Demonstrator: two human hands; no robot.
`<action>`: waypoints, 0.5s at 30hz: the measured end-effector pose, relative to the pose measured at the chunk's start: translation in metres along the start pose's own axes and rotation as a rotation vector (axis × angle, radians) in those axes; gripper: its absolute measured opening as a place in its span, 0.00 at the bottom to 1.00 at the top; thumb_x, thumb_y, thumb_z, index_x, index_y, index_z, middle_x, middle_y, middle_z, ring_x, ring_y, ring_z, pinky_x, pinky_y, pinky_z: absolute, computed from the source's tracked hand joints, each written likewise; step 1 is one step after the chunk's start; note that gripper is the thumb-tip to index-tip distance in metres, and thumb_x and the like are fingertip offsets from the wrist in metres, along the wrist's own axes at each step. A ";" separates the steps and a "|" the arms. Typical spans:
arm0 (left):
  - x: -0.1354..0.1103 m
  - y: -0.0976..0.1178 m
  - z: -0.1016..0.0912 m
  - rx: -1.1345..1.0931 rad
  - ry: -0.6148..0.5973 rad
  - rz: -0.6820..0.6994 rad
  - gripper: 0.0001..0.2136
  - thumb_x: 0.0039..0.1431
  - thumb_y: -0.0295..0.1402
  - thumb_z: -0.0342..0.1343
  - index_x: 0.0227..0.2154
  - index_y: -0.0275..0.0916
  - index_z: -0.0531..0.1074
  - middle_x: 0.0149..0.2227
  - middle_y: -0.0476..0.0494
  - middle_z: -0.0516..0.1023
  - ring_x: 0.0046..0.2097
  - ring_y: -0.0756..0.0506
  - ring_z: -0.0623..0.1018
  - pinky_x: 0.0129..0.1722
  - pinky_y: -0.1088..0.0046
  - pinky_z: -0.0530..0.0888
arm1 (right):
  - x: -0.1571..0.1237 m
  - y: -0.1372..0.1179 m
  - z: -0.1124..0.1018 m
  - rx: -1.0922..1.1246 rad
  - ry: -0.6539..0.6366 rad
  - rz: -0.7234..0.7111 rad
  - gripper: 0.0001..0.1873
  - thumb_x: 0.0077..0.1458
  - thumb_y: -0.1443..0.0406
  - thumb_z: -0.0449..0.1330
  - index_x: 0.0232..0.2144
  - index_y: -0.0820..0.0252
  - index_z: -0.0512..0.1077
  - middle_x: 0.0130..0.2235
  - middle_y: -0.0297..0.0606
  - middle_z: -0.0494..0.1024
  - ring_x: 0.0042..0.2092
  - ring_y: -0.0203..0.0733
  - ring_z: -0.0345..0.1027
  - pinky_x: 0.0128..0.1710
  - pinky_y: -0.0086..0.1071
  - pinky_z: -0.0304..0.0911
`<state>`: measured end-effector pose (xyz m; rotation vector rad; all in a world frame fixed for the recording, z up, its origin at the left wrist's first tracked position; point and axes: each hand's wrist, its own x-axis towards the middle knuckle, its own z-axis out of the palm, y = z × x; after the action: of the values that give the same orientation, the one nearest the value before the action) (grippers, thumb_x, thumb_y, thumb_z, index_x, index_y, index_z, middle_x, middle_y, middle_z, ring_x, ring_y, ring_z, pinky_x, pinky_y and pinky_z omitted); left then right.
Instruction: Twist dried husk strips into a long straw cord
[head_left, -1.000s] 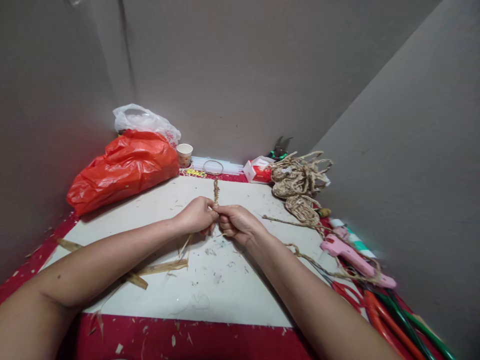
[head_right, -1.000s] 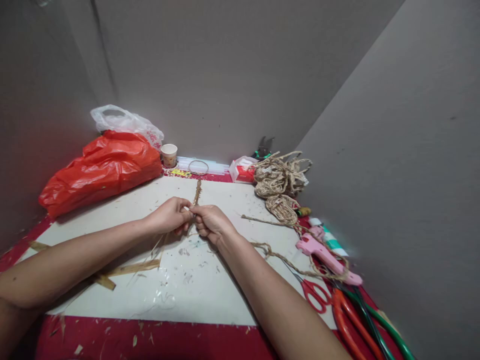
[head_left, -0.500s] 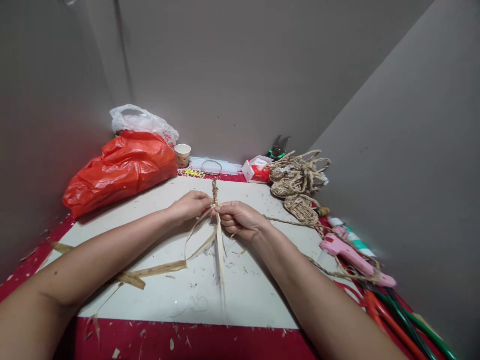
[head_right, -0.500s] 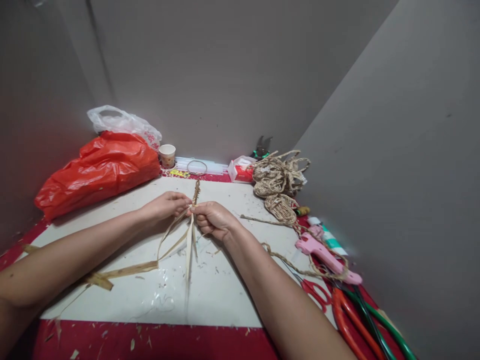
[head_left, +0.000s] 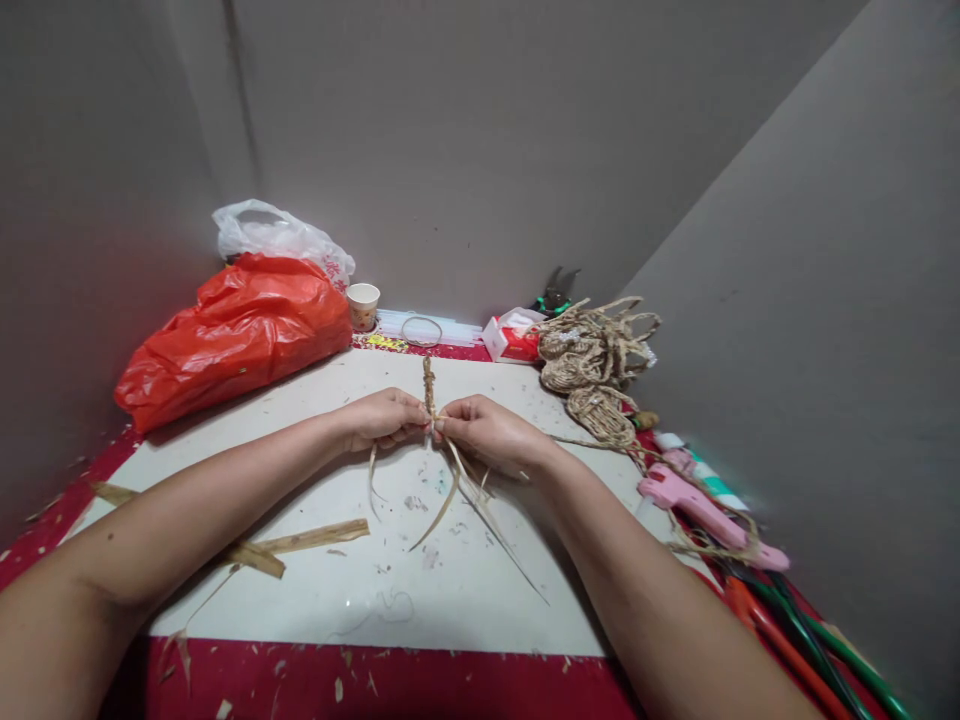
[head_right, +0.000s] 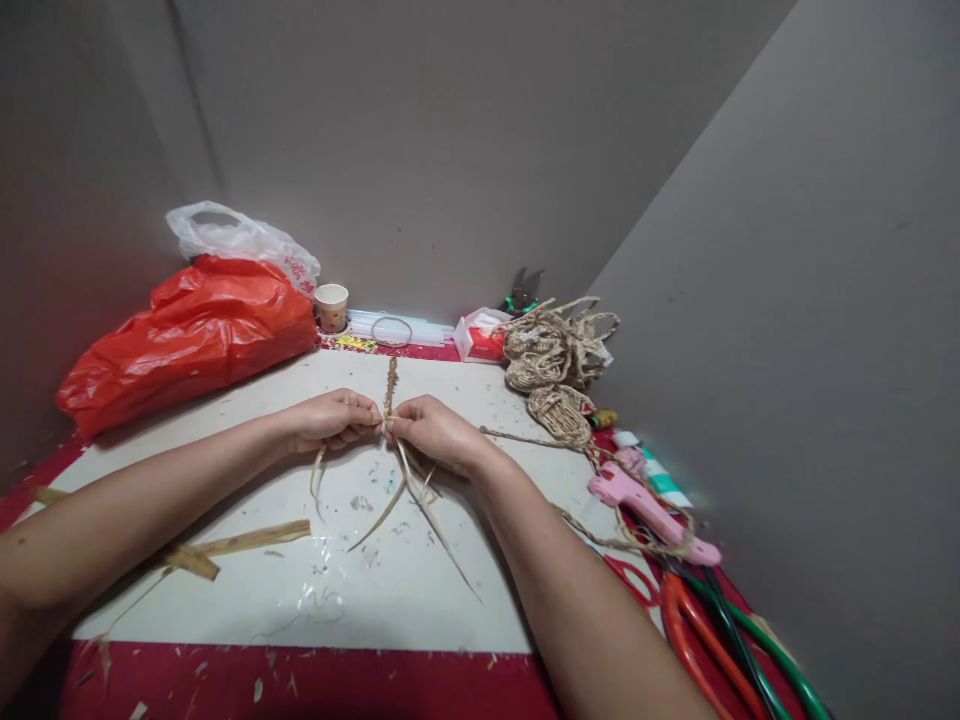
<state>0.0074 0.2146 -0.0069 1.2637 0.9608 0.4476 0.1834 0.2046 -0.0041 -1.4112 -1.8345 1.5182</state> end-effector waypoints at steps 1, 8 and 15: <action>0.000 0.000 0.000 -0.016 -0.004 -0.011 0.10 0.49 0.34 0.54 0.19 0.36 0.61 0.14 0.57 0.52 0.14 0.58 0.50 0.15 0.77 0.42 | 0.000 -0.001 0.002 -0.083 0.035 -0.005 0.09 0.49 0.62 0.55 0.23 0.63 0.68 0.15 0.27 0.59 0.17 0.29 0.48 0.17 0.25 0.43; 0.000 -0.005 0.009 0.109 0.192 0.013 0.10 0.49 0.37 0.54 0.20 0.36 0.65 0.11 0.58 0.53 0.13 0.57 0.49 0.15 0.77 0.43 | -0.003 -0.008 0.008 -0.632 0.202 -0.139 0.11 0.50 0.64 0.52 0.21 0.63 0.69 0.21 0.35 0.69 0.23 0.33 0.56 0.23 0.26 0.48; 0.004 -0.013 0.016 0.165 0.294 0.114 0.10 0.48 0.33 0.52 0.17 0.34 0.66 0.14 0.54 0.62 0.16 0.57 0.56 0.17 0.79 0.51 | -0.011 -0.019 0.005 -0.612 0.134 -0.091 0.11 0.49 0.67 0.49 0.19 0.63 0.67 0.20 0.34 0.66 0.23 0.33 0.56 0.23 0.27 0.47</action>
<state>0.0195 0.2043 -0.0200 1.4319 1.1960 0.6676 0.1756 0.1939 0.0139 -1.5979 -2.3483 0.8161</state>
